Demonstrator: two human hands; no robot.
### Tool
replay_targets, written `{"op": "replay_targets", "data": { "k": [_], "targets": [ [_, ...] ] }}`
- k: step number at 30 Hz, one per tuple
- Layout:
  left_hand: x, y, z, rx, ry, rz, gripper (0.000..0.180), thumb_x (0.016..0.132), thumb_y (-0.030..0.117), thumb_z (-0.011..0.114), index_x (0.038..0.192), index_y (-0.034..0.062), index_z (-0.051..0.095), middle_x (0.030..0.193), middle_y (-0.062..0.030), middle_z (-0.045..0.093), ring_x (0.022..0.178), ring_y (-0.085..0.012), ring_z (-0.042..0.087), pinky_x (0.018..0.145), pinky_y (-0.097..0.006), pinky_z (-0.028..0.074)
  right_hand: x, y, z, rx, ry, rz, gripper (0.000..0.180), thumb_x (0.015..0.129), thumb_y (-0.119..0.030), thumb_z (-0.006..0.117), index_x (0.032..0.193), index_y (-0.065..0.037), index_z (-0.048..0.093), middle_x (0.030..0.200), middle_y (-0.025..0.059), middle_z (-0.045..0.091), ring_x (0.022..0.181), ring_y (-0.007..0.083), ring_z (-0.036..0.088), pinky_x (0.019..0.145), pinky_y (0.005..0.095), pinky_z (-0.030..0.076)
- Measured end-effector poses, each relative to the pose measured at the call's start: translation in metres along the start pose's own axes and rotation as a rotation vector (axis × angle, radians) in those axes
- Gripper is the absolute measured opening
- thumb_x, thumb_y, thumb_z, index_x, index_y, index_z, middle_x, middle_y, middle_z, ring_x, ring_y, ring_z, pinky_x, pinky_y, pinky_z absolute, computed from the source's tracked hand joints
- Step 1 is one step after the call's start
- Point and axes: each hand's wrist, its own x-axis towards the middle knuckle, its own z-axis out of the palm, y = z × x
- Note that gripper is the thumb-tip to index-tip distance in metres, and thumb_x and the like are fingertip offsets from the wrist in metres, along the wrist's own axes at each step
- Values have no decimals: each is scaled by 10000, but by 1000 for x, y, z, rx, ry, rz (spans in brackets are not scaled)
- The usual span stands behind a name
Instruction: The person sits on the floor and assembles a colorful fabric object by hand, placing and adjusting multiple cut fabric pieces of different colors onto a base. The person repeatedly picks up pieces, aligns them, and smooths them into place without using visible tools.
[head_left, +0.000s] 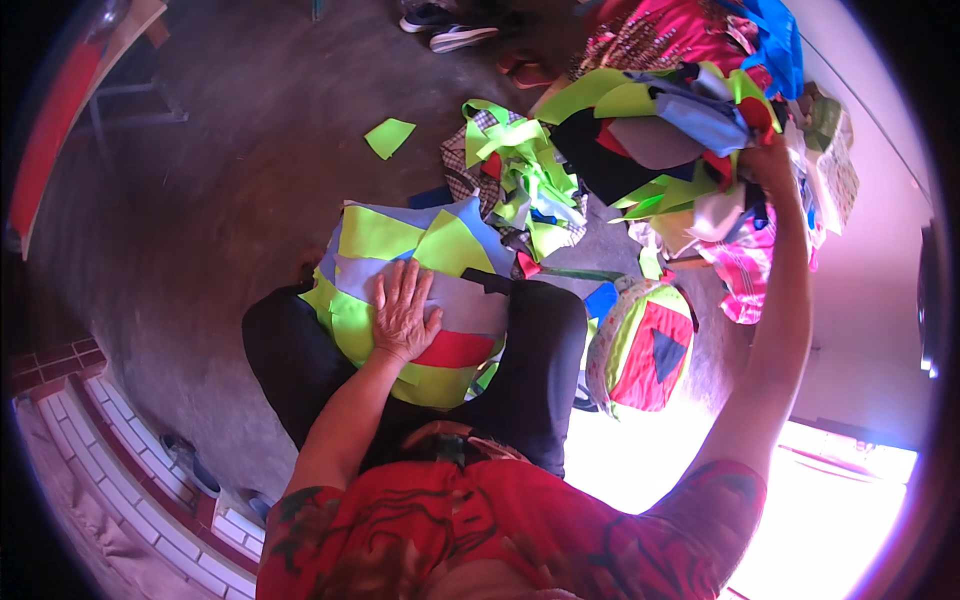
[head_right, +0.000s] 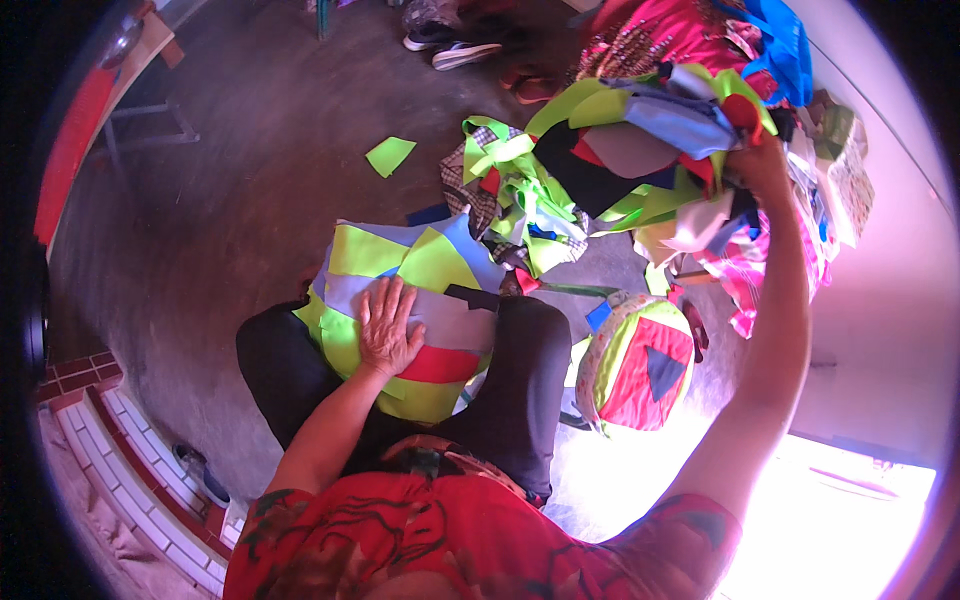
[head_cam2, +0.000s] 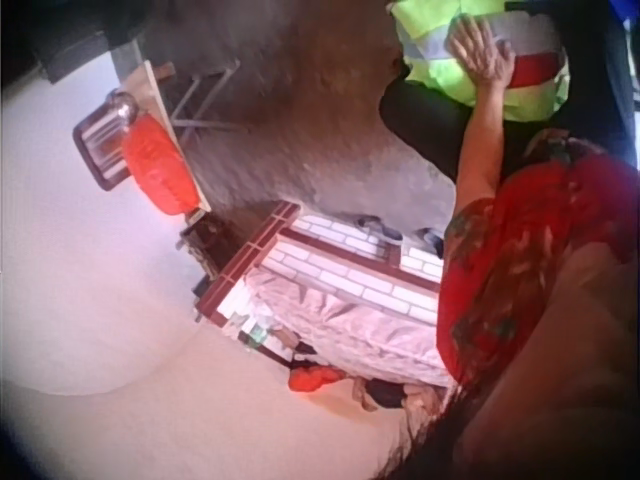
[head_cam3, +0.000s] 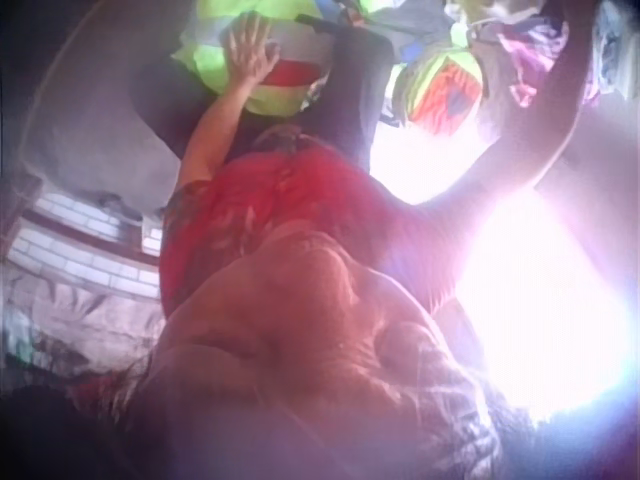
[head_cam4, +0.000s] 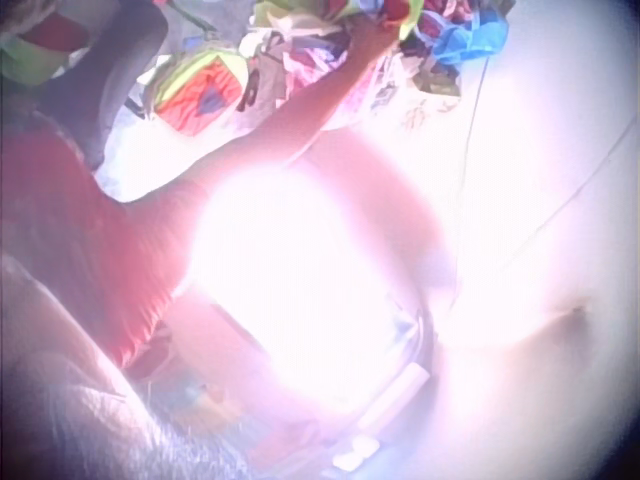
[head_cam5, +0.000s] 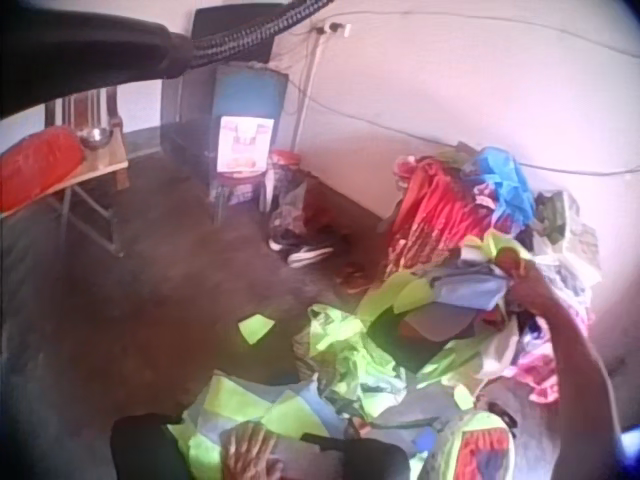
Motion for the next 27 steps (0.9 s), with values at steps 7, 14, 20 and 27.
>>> {"op": "replay_targets", "data": {
  "k": [7,14,20,27],
  "targets": [
    [3,4,0,77,4,35,663,825,412,536,1400,112,394,1503,-120,280,1419,-291,188,1138,-503,80,-107,-74,-123,-168,183,135,449,725,-73,705,1160,-47,595,1014,65,661,994,152,589,865,294,447],
    [-1,1,1,128,-2,29,657,831,402,532,1406,116,390,1524,-99,247,1428,-281,165,1146,-491,61,-228,-19,-123,-342,167,168,383,713,-58,676,1088,-13,616,973,99,674,904,169,615,805,318,480],
    [1,4,7,135,54,82,639,844,395,522,1401,113,387,1499,-107,293,1411,-285,213,1143,-489,106,-374,79,-3,-404,236,462,359,729,-58,570,1085,-67,611,919,163,638,866,282,613,757,418,489],
    [-2,3,6,190,48,72,625,860,399,494,1404,113,382,1502,-108,287,1416,-287,195,1146,-488,92,-411,96,100,-440,175,678,430,803,-125,540,1231,-172,547,1152,193,549,1060,395,539,868,482,446]
  ]
}}
